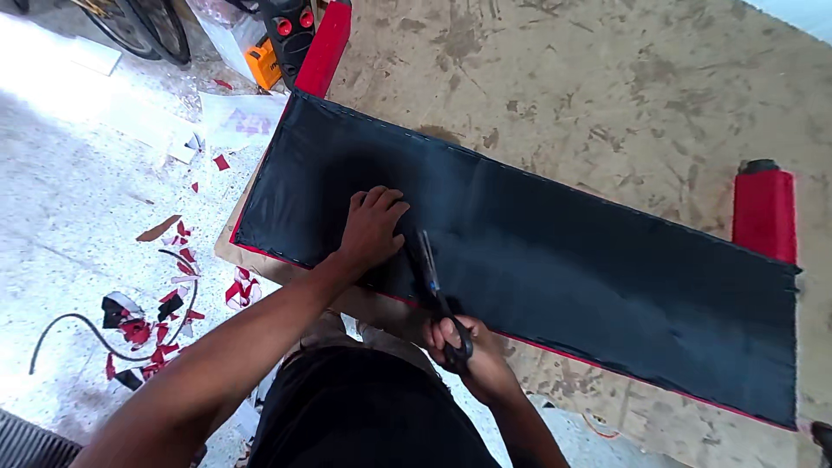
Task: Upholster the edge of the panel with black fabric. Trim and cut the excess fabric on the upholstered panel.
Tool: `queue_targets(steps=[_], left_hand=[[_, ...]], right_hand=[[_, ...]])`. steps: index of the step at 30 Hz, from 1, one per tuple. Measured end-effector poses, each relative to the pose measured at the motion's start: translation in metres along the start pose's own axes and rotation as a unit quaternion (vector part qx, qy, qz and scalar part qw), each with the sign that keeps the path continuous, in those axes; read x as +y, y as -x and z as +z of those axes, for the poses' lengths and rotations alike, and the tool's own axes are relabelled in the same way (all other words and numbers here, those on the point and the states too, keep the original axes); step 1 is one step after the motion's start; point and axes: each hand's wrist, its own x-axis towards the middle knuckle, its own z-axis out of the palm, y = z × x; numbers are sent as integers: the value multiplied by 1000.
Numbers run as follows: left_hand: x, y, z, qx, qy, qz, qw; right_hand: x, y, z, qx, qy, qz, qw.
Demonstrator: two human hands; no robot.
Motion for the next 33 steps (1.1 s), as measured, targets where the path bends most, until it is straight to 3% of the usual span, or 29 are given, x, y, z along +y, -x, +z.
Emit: queue_targets(steps=[7,13,20,33], left_hand=[[-8,-30,-22,-107,-20,64,992],[-12,-14,-28,-55,17,37,998],[-31,-12,-19,-28,82,28,996],[-45,-16,-23,-41,72,37,996]], right_hand=[[27,38,-19,-44,19,1,999],[17,1,11,-42,27,39,998],[-2,-40,40,24,28,35,999],[-1,-29,72,126,6,49,991]])
